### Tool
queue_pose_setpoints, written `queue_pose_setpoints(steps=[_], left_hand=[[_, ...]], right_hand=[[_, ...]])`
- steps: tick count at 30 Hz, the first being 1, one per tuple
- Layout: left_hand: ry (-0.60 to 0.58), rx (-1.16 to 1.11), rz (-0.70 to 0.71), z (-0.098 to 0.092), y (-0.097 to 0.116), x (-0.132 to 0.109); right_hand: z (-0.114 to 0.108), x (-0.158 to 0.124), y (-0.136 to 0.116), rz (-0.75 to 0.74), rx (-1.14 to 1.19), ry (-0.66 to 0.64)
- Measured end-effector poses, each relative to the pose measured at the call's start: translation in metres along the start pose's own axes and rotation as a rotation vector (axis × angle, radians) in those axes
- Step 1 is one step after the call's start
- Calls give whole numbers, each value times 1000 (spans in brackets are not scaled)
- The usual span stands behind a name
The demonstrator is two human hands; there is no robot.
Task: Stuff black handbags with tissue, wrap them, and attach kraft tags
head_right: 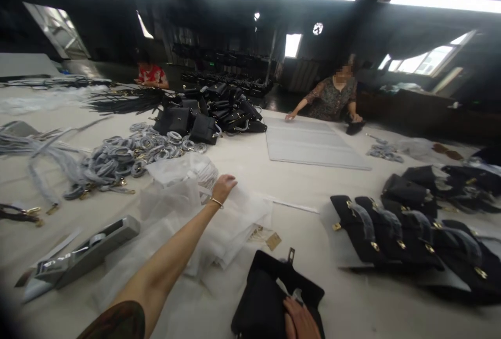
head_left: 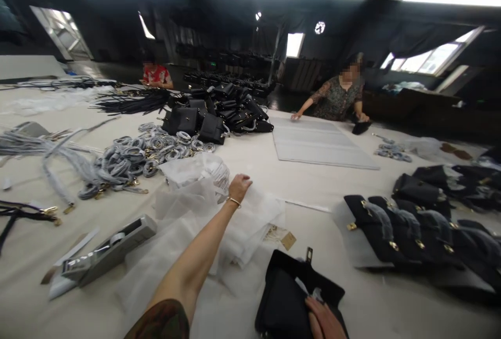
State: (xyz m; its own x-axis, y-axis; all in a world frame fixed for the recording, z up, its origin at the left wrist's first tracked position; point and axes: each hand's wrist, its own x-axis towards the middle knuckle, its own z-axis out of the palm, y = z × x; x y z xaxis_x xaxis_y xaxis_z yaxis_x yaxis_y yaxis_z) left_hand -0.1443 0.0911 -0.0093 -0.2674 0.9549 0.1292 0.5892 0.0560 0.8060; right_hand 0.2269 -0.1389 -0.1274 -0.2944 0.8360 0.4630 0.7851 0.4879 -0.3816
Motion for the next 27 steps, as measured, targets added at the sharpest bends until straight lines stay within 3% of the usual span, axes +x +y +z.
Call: queue_pose_setpoints(steps=[2,4,7,9,11,12,15,18,20,22,27], left_hand=[[-97,-140,73,-9,25,-17],[-293,-348,157,-17,50,-41],[-861,-816,159,-22,80,-87],[-1149,-818,84,-13,90,-118],[-1320,-668,50,6,90,-145],[-1365,-564,70,19,88,-156],[-1364,-241,256,54,77,-181],[-1273,-113,386,74,69,-199],[-1211,-119,387,78,67,-206],[-1141,-120,386,80,67,-211],[-1011,-41,336,92,67,-210]], right_hand=[[-8,-5,-11,107,38,-60],[-17,-4,-22,303,137,-94],[-34,7,-31,653,404,-5],[-51,17,-34,892,578,168],[-75,24,-36,1038,713,298],[-88,27,-36,1057,773,304],[-123,31,-36,971,817,124],[-136,30,-41,803,469,-114],[-130,31,-48,649,241,-220],[-117,34,-55,571,165,-324],[-94,48,-53,683,151,-515]])
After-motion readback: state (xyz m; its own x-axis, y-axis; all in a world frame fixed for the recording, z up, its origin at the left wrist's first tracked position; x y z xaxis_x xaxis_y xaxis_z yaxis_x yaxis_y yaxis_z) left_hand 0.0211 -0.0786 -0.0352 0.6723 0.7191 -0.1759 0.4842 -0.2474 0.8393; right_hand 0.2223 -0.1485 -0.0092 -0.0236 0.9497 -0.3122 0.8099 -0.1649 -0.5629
